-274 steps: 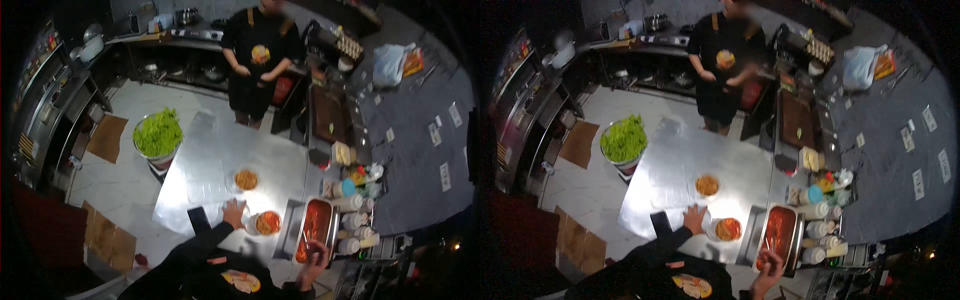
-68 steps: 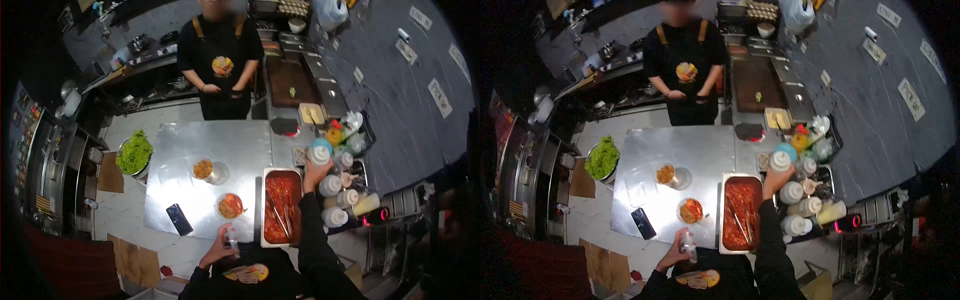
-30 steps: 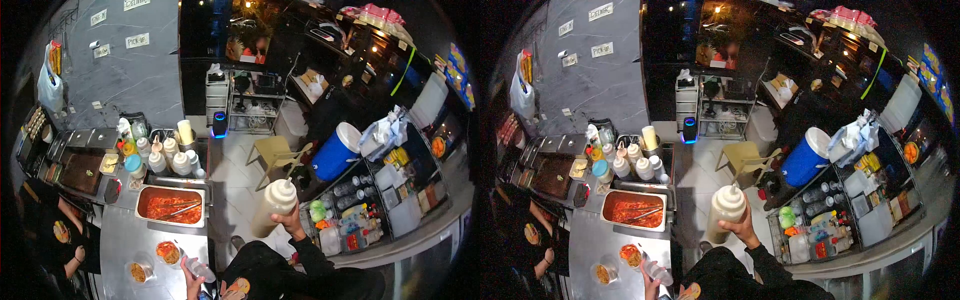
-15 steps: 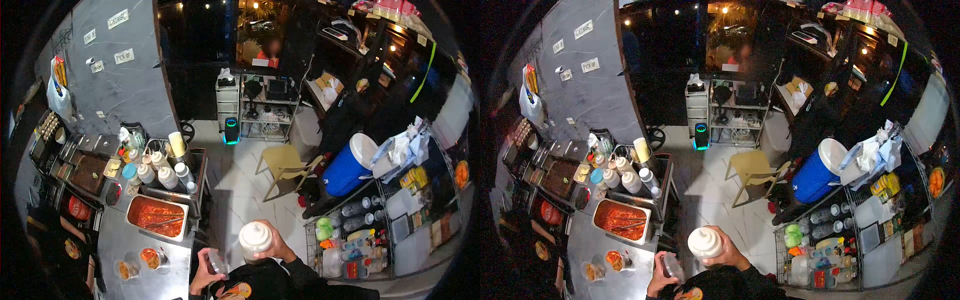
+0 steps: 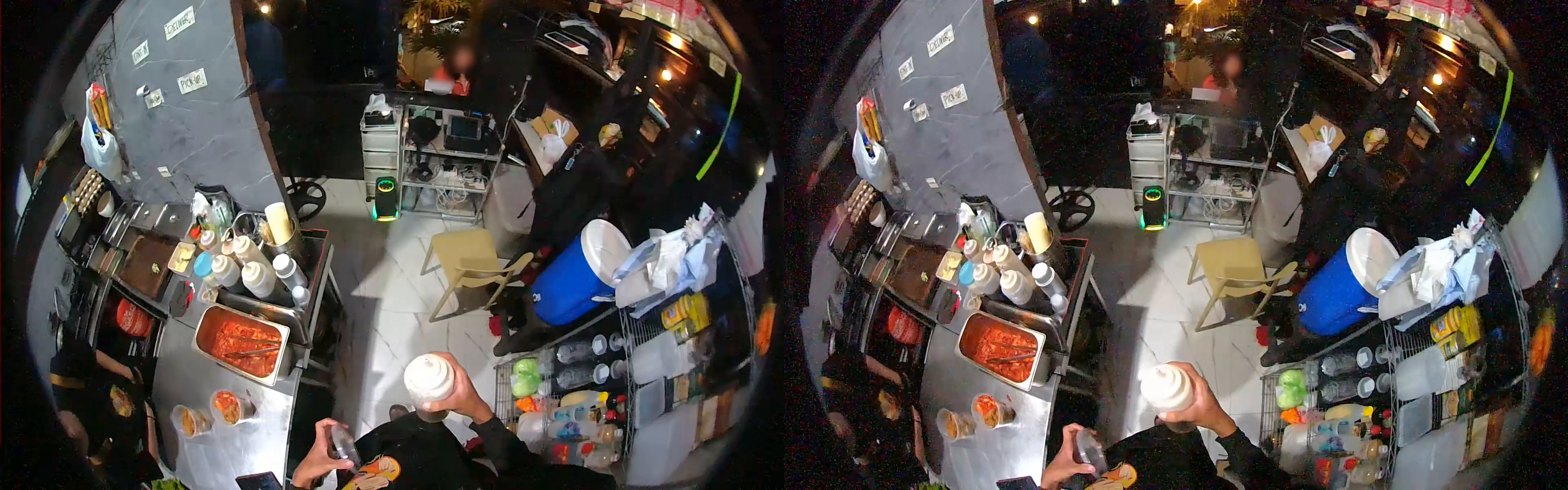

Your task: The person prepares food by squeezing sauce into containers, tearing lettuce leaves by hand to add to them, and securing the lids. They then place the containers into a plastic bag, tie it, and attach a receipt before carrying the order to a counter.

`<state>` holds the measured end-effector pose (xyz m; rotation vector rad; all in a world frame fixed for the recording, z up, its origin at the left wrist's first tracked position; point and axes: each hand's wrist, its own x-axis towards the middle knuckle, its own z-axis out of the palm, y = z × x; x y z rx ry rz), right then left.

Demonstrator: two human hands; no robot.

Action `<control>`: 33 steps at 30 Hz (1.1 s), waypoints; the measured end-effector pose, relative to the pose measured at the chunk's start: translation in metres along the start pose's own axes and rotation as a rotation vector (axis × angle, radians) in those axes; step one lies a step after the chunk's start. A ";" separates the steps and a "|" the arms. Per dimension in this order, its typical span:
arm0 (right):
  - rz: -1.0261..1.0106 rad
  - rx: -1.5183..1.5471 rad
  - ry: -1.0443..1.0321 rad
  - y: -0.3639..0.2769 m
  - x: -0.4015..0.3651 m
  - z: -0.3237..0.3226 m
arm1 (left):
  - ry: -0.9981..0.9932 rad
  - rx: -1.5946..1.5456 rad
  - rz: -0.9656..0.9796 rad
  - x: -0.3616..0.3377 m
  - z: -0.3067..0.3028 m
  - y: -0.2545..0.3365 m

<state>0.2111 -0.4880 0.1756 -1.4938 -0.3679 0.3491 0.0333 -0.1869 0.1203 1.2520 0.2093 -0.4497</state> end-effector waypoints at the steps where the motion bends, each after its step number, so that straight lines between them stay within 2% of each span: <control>1: 0.002 0.022 0.008 0.002 0.002 0.000 | -0.022 0.071 0.024 0.005 -0.001 -0.002; 2: -0.019 0.004 -0.005 0.004 0.006 -0.001 | -0.039 0.135 0.049 0.007 0.001 -0.004; 4: -0.041 -0.030 -0.020 0.008 0.003 -0.002 | 0.025 0.113 0.028 0.003 0.013 0.007; 8: -0.032 -0.049 -0.002 0.012 0.001 -0.002 | 0.006 0.050 0.035 0.003 0.005 -0.002; 16: -0.011 0.010 -0.015 0.018 0.001 0.004 | -0.113 0.150 0.072 0.005 -0.011 0.000; 22: 0.003 0.008 0.006 0.020 -0.004 0.009 | -0.172 -0.017 0.035 0.010 -0.018 0.003; 25: 0.005 0.018 0.019 0.021 -0.006 0.013 | -0.176 -0.118 0.106 0.014 -0.021 -0.005; 28: -0.003 0.038 0.025 0.027 -0.007 0.013 | -0.123 -0.241 0.055 0.008 -0.017 0.004; 33: -0.001 -0.010 0.027 0.021 -0.007 0.015 | -0.088 -0.223 0.119 0.006 -0.017 0.011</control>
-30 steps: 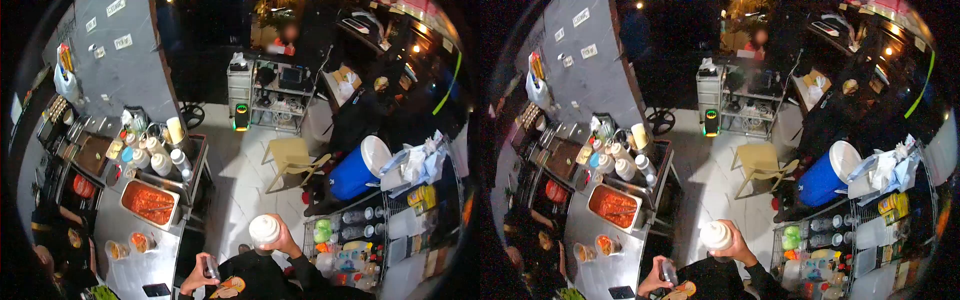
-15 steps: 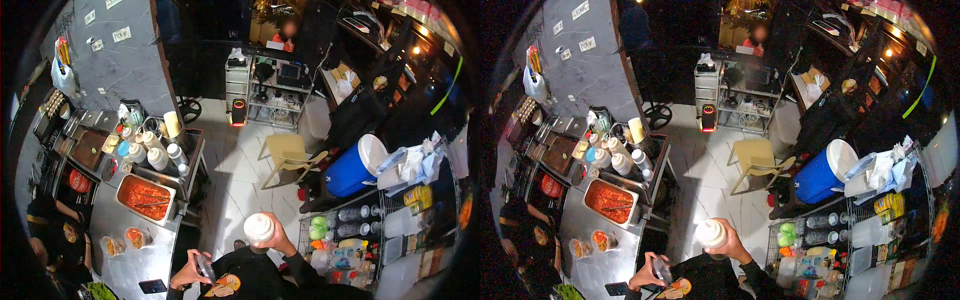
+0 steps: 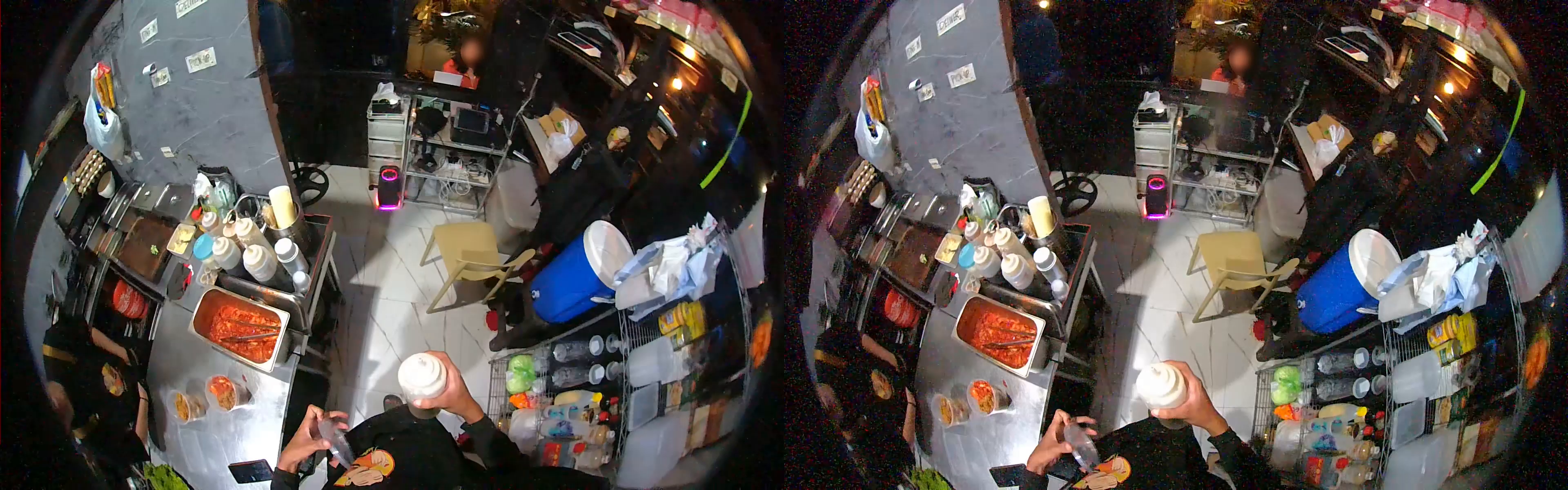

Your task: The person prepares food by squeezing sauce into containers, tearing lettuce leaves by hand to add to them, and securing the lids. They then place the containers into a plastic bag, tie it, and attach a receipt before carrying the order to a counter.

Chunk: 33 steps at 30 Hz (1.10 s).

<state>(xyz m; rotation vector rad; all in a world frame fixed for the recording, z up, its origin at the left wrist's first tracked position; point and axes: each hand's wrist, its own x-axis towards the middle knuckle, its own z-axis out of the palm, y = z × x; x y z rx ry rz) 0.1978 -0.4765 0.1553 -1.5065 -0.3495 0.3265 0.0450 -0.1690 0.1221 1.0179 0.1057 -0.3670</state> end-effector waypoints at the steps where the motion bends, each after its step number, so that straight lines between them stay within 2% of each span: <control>1: 0.003 0.003 -0.006 0.001 0.002 0.002 | 0.031 0.006 0.004 -0.002 0.004 0.004; 7: -0.016 -0.033 0.017 0.004 0.005 0.001 | 0.164 0.012 -0.005 -0.008 0.013 0.001; 10: -0.037 -0.026 0.021 0.004 0.006 0.003 | 0.175 0.049 0.042 -0.007 0.012 -0.003; 11: -0.033 -0.017 0.081 0.008 0.005 0.001 | 0.200 0.044 0.068 -0.010 0.014 -0.005; 13: 0.025 0.003 0.122 0.022 -0.005 0.001 | 0.239 0.035 0.059 -0.013 0.015 -0.009; 15: 0.072 -0.025 0.050 0.000 0.000 0.004 | 0.188 0.155 0.115 -0.013 0.003 -0.018; 19: -0.174 -0.010 0.141 0.081 -0.002 -0.017 | 0.237 0.197 0.145 -0.026 -0.004 -0.037; 20: -0.141 -0.041 0.121 0.080 0.002 -0.015 | 0.275 0.184 0.146 -0.035 0.000 -0.036; 23: -0.079 -0.153 -0.144 0.086 0.026 -0.013 | 0.405 0.136 0.196 -0.060 0.013 -0.038; 24: -0.075 -0.299 -0.275 0.071 0.040 -0.003 | 0.454 0.044 0.205 -0.069 0.015 -0.045; 26: -0.033 -0.276 -0.393 0.045 0.056 0.037 | 0.543 -0.187 0.188 -0.090 0.023 -0.051; 29: -0.018 -0.216 -0.586 0.038 0.074 0.091 | 0.661 -0.360 0.299 -0.109 0.028 -0.056; 33: 0.086 -0.138 -0.804 0.046 0.086 0.163 | 0.647 -0.449 0.403 -0.137 0.006 -0.068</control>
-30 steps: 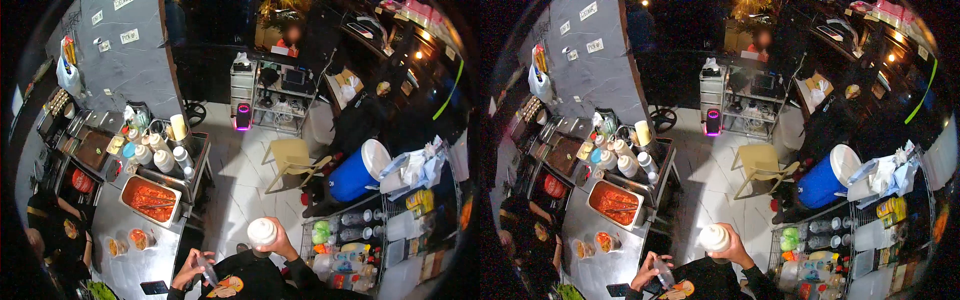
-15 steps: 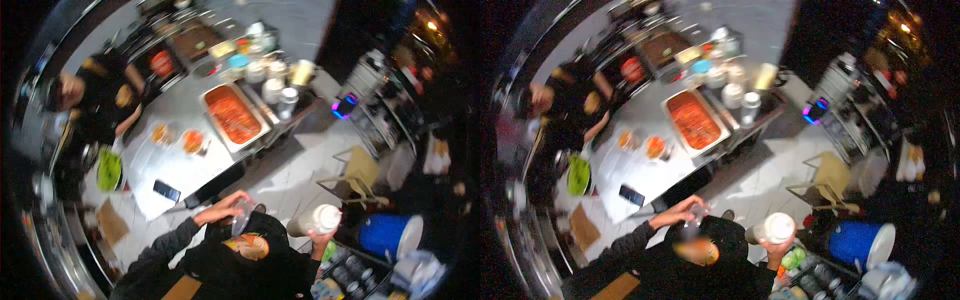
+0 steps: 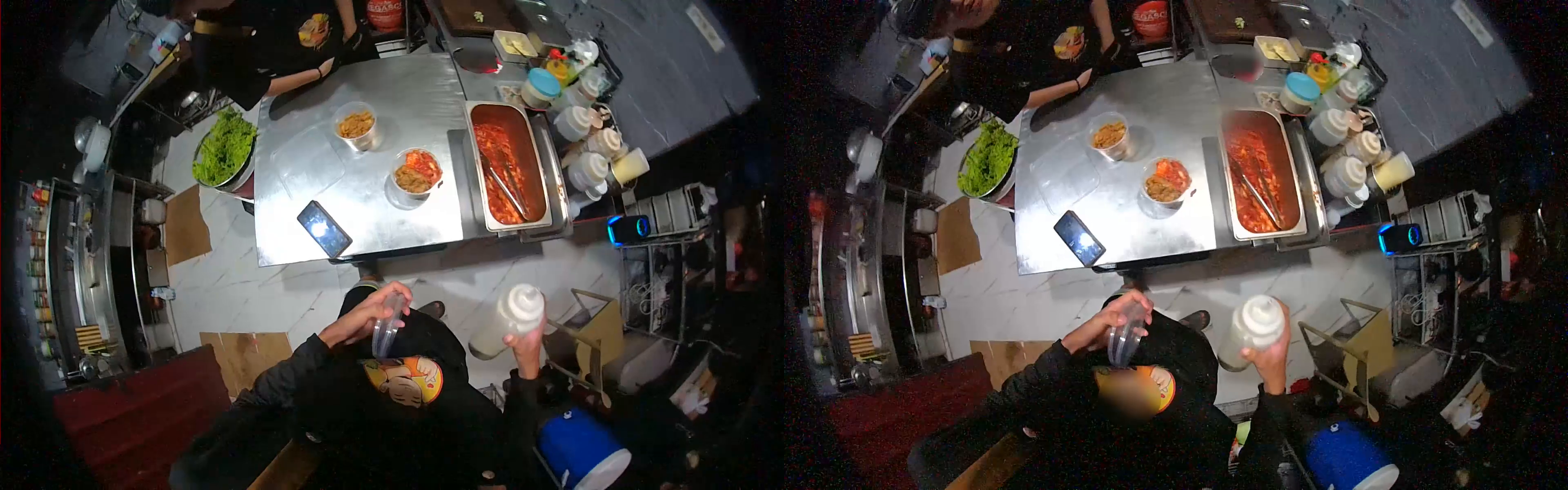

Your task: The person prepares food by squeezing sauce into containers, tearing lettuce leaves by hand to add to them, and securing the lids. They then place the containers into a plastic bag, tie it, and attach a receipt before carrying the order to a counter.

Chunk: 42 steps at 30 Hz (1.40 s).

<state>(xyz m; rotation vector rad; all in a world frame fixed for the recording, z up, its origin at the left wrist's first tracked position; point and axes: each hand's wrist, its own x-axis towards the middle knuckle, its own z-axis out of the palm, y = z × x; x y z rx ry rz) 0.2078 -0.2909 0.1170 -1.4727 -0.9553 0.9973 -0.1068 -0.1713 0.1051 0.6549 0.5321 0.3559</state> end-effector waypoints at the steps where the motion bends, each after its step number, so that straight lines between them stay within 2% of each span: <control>1: 0.022 0.021 -0.035 -0.003 0.014 0.015 | 0.006 -0.031 0.003 -0.003 -0.009 0.008; 8: 0.152 -0.037 -0.157 -0.019 0.106 0.112 | 0.062 -0.228 0.122 -0.022 -0.109 0.078; 9: 0.236 -0.055 -0.205 -0.015 0.115 0.115 | 0.103 -0.246 0.139 -0.028 -0.127 0.088; 12: 0.392 0.027 -0.179 0.004 0.139 0.120 | 0.152 -0.253 0.194 -0.046 -0.176 0.114; 16: 0.396 0.124 -0.195 0.004 0.174 0.135 | 0.217 -0.306 0.239 -0.066 -0.226 0.141; 19: 0.496 0.013 -0.166 -0.010 0.199 0.138 | 0.219 -0.353 0.256 -0.073 -0.253 0.147; 20: 0.533 -0.037 -0.157 -0.013 0.208 0.139 | 0.224 -0.357 0.257 -0.071 -0.257 0.147; 24: 0.665 -0.451 -0.391 -0.024 0.241 0.140 | 0.243 -0.350 0.254 -0.069 -0.266 0.149; 28: 0.796 -0.609 -0.587 -0.046 0.267 0.165 | 0.226 -0.376 0.234 -0.061 -0.275 0.145; 31: 0.788 -0.899 -0.668 -0.070 0.279 0.194 | 0.177 -0.407 0.237 -0.053 -0.287 0.141; 34: 0.792 -0.989 -0.783 -0.073 0.299 0.208 | 0.170 -0.432 0.257 -0.049 -0.290 0.148; 35: 0.769 -1.066 -0.746 -0.054 0.304 0.193 | 0.169 -0.432 0.256 -0.049 -0.292 0.148; 38: 0.692 -1.056 -0.723 -0.064 0.314 0.208 | 0.172 -0.440 0.257 -0.047 -0.296 0.147; 39: 0.791 -1.039 -0.808 -0.065 0.319 0.210 | 0.176 -0.446 0.256 -0.047 -0.296 0.147; 42: 0.798 -1.145 -0.867 -0.078 0.325 0.217 | 0.191 -0.458 0.250 -0.049 -0.297 0.147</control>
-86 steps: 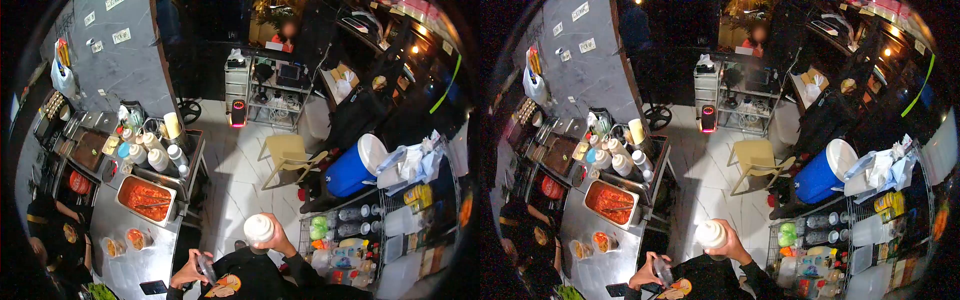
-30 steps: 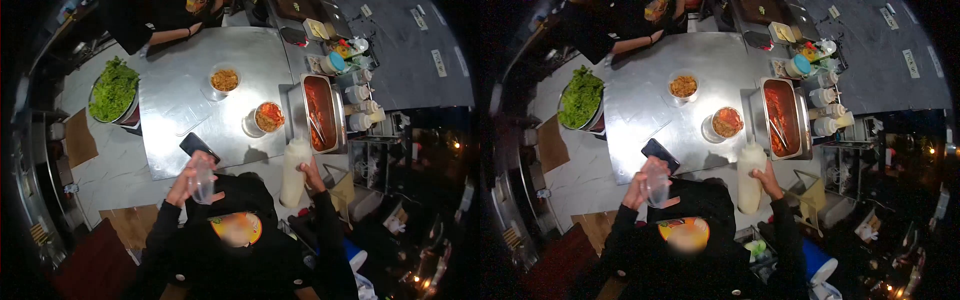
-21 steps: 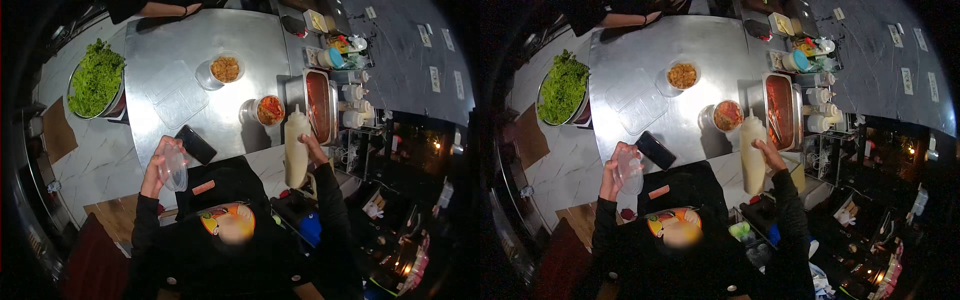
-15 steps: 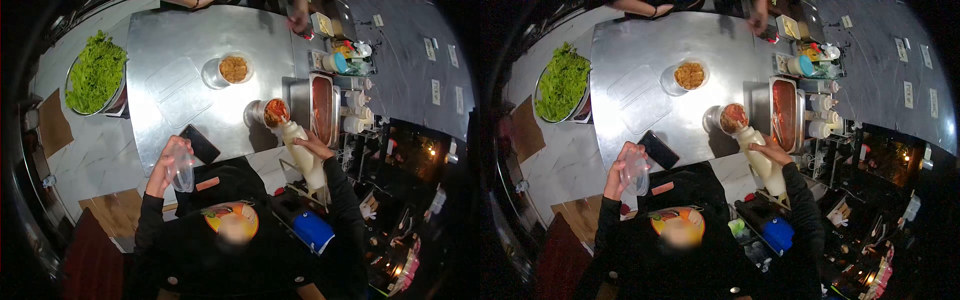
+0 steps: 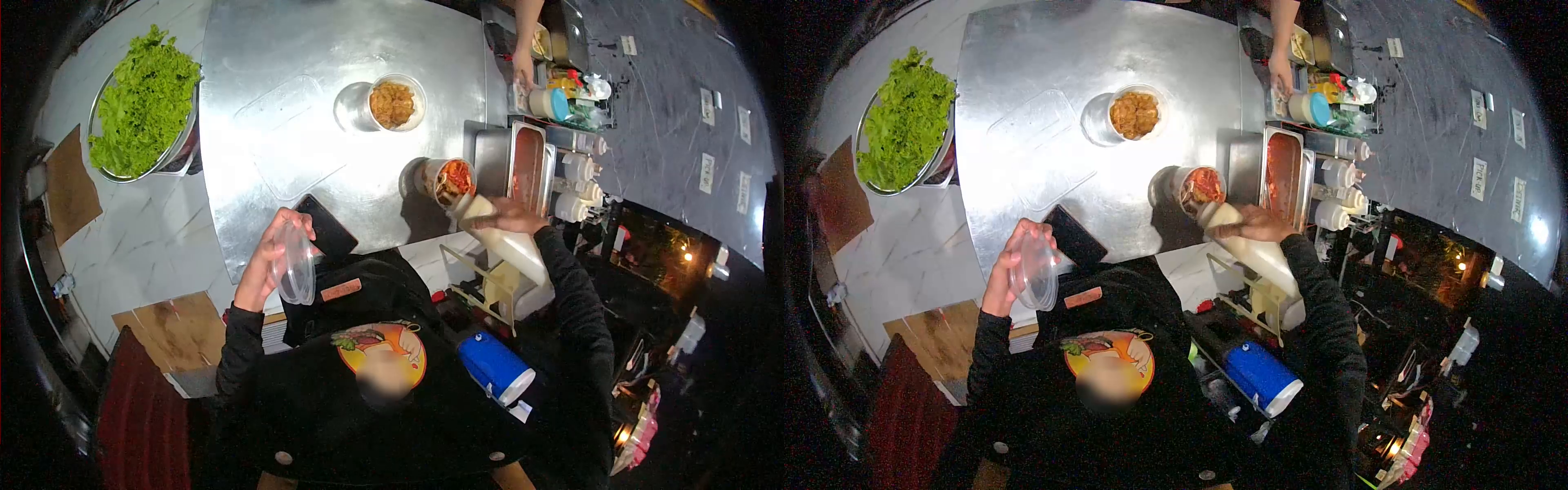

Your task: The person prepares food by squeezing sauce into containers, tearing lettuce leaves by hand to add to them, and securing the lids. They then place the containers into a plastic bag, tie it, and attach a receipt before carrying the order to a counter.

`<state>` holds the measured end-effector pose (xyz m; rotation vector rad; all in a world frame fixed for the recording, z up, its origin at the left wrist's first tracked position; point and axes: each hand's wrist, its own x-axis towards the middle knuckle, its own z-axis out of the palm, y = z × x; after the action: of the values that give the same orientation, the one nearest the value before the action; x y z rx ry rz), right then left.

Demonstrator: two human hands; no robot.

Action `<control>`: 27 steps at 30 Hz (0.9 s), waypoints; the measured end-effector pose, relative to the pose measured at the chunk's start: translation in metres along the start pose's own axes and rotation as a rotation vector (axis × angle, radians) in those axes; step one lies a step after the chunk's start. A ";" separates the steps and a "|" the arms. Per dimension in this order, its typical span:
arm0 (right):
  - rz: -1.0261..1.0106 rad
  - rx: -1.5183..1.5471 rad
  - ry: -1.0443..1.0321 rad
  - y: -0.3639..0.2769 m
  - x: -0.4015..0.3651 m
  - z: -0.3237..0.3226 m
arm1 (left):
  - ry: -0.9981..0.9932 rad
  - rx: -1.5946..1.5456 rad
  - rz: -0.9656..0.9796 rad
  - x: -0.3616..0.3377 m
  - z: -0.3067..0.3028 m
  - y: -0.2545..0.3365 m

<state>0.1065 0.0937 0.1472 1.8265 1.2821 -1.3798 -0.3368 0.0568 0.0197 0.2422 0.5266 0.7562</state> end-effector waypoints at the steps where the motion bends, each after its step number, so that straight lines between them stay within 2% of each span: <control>1: 0.016 0.006 0.015 0.000 0.001 0.000 | 0.006 -0.004 -0.003 -0.001 0.000 0.000; 3: 0.045 0.019 0.051 0.000 0.005 0.002 | 0.009 -0.005 -0.020 -0.001 0.000 0.001; 6: -0.111 -0.187 -0.010 0.007 0.005 0.002 | -0.001 -0.009 -0.020 0.001 -0.004 0.000; 7: -0.026 -0.011 0.034 0.009 0.002 0.004 | -0.006 -0.012 -0.020 0.001 -0.005 -0.001; 10: 0.040 -0.050 0.083 -0.001 -0.010 0.000 | 0.005 -0.027 -0.024 0.000 -0.005 -0.001; 11: -0.043 -0.120 -0.026 0.024 0.002 0.002 | 0.002 -0.018 -0.024 0.000 -0.005 -0.001; 14: -0.022 -0.042 0.121 0.047 0.001 0.009 | -0.005 -0.005 -0.028 0.000 -0.004 0.000; 15: -0.002 -0.015 0.130 0.033 -0.005 0.005 | -0.005 -0.010 -0.027 0.000 -0.003 0.001; 18: 0.025 -0.118 0.032 0.026 -0.011 0.007 | -0.011 0.009 -0.031 0.001 -0.005 0.001; 21: 0.099 -0.047 0.153 0.043 -0.006 0.015 | -0.019 0.004 -0.033 0.000 -0.006 -0.001; 24: 0.086 -0.035 0.034 0.032 -0.014 0.018 | -0.037 0.021 -0.032 0.000 -0.008 -0.001; 25: 0.122 -0.070 0.058 0.042 -0.012 0.023 | -0.044 0.029 -0.033 -0.001 -0.009 -0.002; 27: 0.104 0.206 0.123 0.042 -0.021 0.035 | -0.041 0.006 -0.026 -0.002 -0.008 -0.003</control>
<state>0.1280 0.0388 0.1482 2.1149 1.1204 -1.4049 -0.3403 0.0531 0.0128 0.2559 0.4925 0.7230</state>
